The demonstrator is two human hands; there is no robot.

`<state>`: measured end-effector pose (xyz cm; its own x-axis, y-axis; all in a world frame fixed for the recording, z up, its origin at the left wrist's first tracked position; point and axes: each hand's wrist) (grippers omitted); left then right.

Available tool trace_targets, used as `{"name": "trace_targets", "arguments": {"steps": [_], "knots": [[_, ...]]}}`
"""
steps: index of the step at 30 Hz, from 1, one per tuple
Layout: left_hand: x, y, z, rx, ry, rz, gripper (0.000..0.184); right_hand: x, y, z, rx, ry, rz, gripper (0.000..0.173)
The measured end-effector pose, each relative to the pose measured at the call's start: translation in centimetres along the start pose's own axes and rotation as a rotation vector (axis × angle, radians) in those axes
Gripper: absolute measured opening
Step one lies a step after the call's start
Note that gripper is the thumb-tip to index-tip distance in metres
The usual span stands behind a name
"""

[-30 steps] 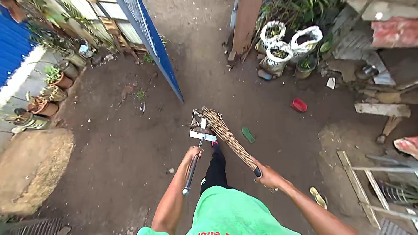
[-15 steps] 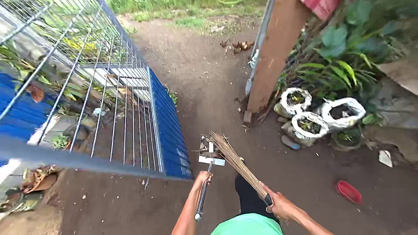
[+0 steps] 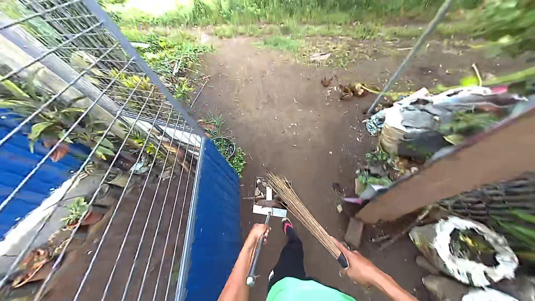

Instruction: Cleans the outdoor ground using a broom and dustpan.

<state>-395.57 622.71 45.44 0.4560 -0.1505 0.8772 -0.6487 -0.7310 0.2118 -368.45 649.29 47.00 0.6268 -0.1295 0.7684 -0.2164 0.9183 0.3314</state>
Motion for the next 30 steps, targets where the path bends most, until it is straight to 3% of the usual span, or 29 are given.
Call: {"name": "trace_targets", "arguments": {"steps": [3, 5, 6, 8, 11, 19, 22, 30], "knots": [[-8.0, 3.4, -8.5, -0.020, -0.054, 0.015, 0.016, -8.5, 7.3, 6.3, 0.004, 0.006, 0.009, 0.112], [-13.7, 6.3, -17.0, 0.002, -0.175, -0.003, 0.017, -15.6, 13.9, 11.8, 0.018, 0.104, -0.096, 0.110], [-15.9, 7.5, -20.5, 0.015, -0.144, -0.001, 0.015, -19.2, 16.3, 13.5, 0.033, 0.133, -0.114, 0.111], [-18.9, 9.7, -25.7, 0.020, -0.015, 0.017, 0.013, -23.6, 20.1, 17.7, 0.065, 0.053, 0.016, 0.112], [-24.8, 14.2, -36.7, 0.072, 0.014, -0.010, 0.012, -32.2, 28.6, 26.0, 0.098, 0.053, 0.047, 0.113], [-41.7, 26.8, -59.1, 0.133, 0.071, -0.084, 0.014, -57.0, 46.8, 44.6, 0.151, 0.102, 0.179, 0.114], [-47.7, 33.2, -69.5, 0.206, 0.082, -0.135, 0.013, -68.3, 53.8, 53.4, 0.190, 0.179, 0.205, 0.115], [-62.2, 51.6, -88.6, 0.432, 0.154, -0.115, 0.013, -90.7, 65.6, 78.5, 0.307, 0.146, 0.364, 0.113]]}}
Point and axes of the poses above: each hand's wrist, its own x-axis away from the middle knuckle, its own y-axis out of the back of the hand, z = x × y, and after that the axes turned 15 degrees about -x, right-handed
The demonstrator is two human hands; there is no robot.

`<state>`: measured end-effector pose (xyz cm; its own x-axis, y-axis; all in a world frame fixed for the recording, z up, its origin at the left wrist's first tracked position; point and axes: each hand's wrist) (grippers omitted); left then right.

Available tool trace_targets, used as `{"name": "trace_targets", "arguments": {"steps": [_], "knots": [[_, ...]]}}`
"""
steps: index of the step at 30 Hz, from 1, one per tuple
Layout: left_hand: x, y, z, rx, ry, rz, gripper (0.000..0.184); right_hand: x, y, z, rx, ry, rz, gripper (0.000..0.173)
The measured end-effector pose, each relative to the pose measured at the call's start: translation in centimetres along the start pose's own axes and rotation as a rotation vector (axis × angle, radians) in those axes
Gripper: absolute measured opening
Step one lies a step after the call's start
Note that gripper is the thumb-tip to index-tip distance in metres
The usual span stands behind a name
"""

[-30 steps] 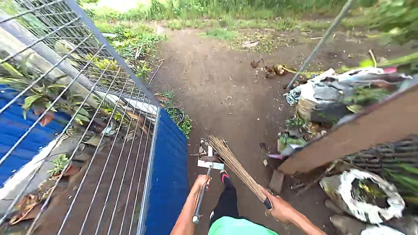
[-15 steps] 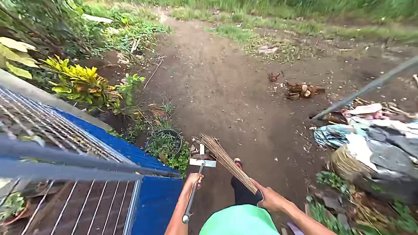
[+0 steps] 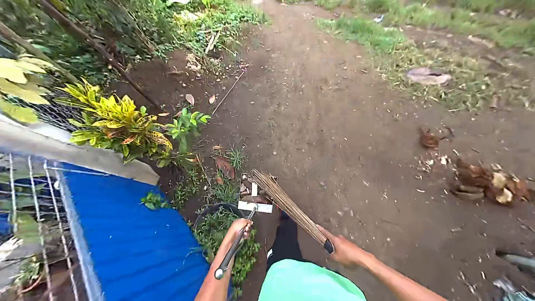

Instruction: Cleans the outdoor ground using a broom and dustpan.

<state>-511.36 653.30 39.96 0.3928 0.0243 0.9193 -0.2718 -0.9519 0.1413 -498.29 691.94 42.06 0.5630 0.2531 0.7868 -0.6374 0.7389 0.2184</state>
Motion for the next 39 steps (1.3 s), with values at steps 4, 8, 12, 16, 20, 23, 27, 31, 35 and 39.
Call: {"name": "trace_targets", "arguments": {"steps": [4, 8, 12, 16, 20, 23, 27, 31, 35, 39], "knots": [[-8.0, 5.4, -13.8, 0.045, -0.011, 0.018, 0.015, -11.5, 10.8, 9.1, 0.010, 0.021, 0.007, 0.111], [-14.4, 11.0, -28.4, 0.108, 0.026, -0.007, 0.011, -22.1, 21.2, 19.7, 0.042, 0.021, 0.036, 0.113], [-20.5, 17.7, -43.4, 0.144, 0.052, -0.021, 0.011, -32.4, 32.0, 30.7, 0.050, 0.014, 0.069, 0.113], [-27.3, 24.9, -57.5, 0.188, 0.041, -0.057, 0.013, -44.2, 42.2, 41.2, 0.055, 0.024, 0.099, 0.114], [-34.4, 31.9, -72.6, 0.213, 0.052, -0.103, 0.015, -57.3, 53.4, 51.6, 0.082, 0.086, 0.148, 0.114], [-38.5, 37.6, -85.4, 0.219, 0.073, -0.131, 0.013, -66.1, 61.9, 60.7, 0.102, 0.149, 0.165, 0.113], [-44.0, 46.2, -101.0, 0.248, 0.087, -0.155, 0.014, -76.1, 72.3, 74.8, 0.132, 0.159, 0.220, 0.113], [-51.3, 55.4, -115.6, 0.299, 0.085, -0.140, 0.017, -87.3, 80.8, 87.2, 0.141, 0.157, 0.244, 0.110], [-59.5, 65.8, -129.9, 0.173, -0.031, -0.072, 0.023, -100.0, 87.8, 98.7, 0.080, 0.196, 0.184, 0.109], [-68.4, 76.8, -149.1, 0.081, -0.065, -0.058, 0.024, -115.1, 95.7, 111.7, 0.026, 0.234, 0.118, 0.109]]}}
Point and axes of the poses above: each hand's wrist, its own x-axis away from the middle knuckle, its own y-axis out of the back of the hand, z = x × y, and after that the axes turned 15 degrees about -x, right-handed
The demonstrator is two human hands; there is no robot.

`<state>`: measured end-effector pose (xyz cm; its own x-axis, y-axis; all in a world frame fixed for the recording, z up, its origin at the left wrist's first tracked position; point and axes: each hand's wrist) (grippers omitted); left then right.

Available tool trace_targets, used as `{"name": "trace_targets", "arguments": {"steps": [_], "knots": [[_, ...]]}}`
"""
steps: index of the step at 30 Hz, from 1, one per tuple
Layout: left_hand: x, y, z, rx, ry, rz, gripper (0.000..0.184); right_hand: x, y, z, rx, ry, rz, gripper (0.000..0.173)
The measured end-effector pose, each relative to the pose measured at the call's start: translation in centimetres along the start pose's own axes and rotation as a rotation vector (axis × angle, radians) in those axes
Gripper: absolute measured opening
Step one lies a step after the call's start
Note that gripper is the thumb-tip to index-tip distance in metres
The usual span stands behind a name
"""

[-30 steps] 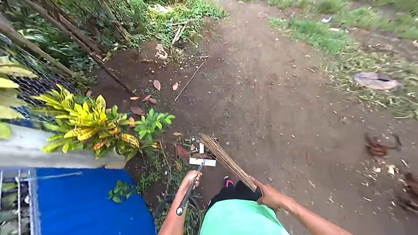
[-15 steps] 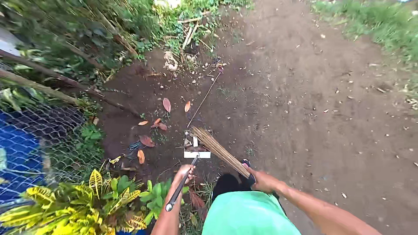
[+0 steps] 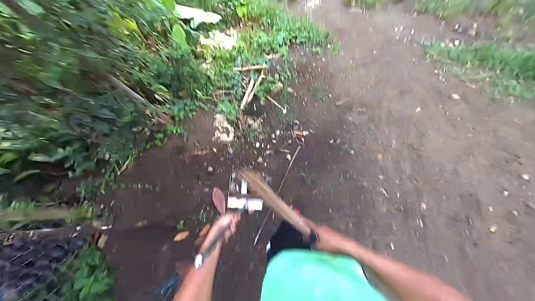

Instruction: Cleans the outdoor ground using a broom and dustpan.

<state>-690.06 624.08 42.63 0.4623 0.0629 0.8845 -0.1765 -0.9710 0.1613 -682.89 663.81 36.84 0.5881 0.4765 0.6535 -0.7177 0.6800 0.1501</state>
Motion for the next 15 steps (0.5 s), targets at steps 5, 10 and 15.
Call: {"name": "trace_targets", "arguments": {"steps": [5, 10, 15], "knots": [[-10.7, 10.5, -22.6, 0.042, 0.119, -0.064, 0.016, -15.2, 11.3, 13.4, -0.123, -0.093, 0.054, 0.113], [-19.5, 20.7, -46.4, -0.071, 0.170, -0.073, 0.017, -30.4, 23.7, 24.1, -0.181, -0.053, 0.044, 0.115], [-29.7, 31.1, -70.7, -0.300, -0.068, -0.135, 0.022, -47.9, 36.9, 34.1, -0.333, 0.156, -0.164, 0.110]]}}
Point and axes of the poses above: each hand's wrist, its own x-axis away from the middle knuckle, its own y-axis out of the back of the hand, z = x × y, and after that the axes turned 15 degrees about -x, right-handed
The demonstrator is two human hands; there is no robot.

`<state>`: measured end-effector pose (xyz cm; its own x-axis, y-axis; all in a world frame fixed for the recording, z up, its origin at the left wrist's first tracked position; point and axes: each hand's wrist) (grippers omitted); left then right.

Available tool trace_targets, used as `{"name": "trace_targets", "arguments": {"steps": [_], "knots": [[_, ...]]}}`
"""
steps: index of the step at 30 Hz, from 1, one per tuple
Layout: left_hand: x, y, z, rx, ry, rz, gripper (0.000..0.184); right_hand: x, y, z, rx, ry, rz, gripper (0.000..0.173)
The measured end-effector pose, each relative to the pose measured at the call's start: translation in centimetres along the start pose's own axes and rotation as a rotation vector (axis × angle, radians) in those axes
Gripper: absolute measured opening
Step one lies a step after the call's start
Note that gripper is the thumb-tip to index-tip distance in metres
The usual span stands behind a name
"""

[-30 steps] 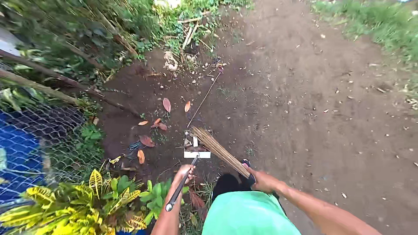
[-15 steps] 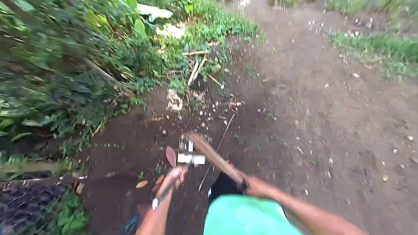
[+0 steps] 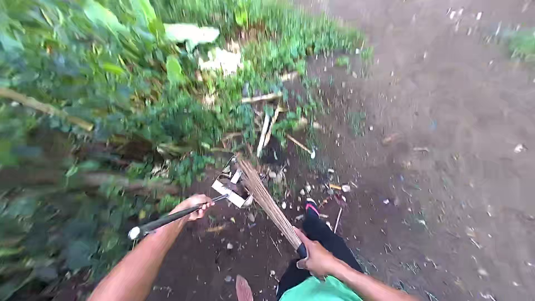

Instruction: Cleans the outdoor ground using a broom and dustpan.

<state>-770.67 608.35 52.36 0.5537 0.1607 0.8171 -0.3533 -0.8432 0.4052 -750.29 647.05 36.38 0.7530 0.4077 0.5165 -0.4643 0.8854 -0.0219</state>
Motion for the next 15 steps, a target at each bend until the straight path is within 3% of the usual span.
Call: {"name": "trace_targets", "arguments": {"steps": [3, 5, 8, 10, 12, 15], "knots": [[-4.9, 4.6, -9.6, -0.304, 0.218, -0.044, 0.020, -7.6, 0.4, 6.5, -0.160, -0.180, 0.132, 0.113], [-9.5, 8.4, -18.6, -0.447, 0.226, -0.118, 0.013, -15.1, 1.9, 11.4, -0.234, -0.175, 0.096, 0.114], [-14.6, 11.5, -26.7, -0.709, 0.210, -0.337, 0.011, -23.1, 2.1, 14.6, -0.384, -0.152, 0.009, 0.117], [-19.8, 12.8, -31.1, -0.768, 0.153, -0.472, 0.026, -29.2, 3.5, 15.3, -0.445, -0.131, -0.070, 0.117], [-25.6, 13.4, -32.8, -0.691, 0.068, -0.560, 0.042, -34.5, 5.0, 15.3, -0.421, -0.178, -0.140, 0.115], [-36.3, 13.0, -36.6, -0.621, -0.057, -0.675, 0.044, -41.8, 9.9, 16.9, -0.373, -0.264, -0.267, 0.115]]}}
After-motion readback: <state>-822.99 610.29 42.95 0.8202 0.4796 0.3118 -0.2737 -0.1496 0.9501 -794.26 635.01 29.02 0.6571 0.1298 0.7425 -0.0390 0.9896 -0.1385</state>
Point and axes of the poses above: each hand's wrist, its own x-axis away from the middle knuckle, its own y-axis out of the back of the hand, z = x × y, and after that the axes turned 15 degrees about -x, right-handed
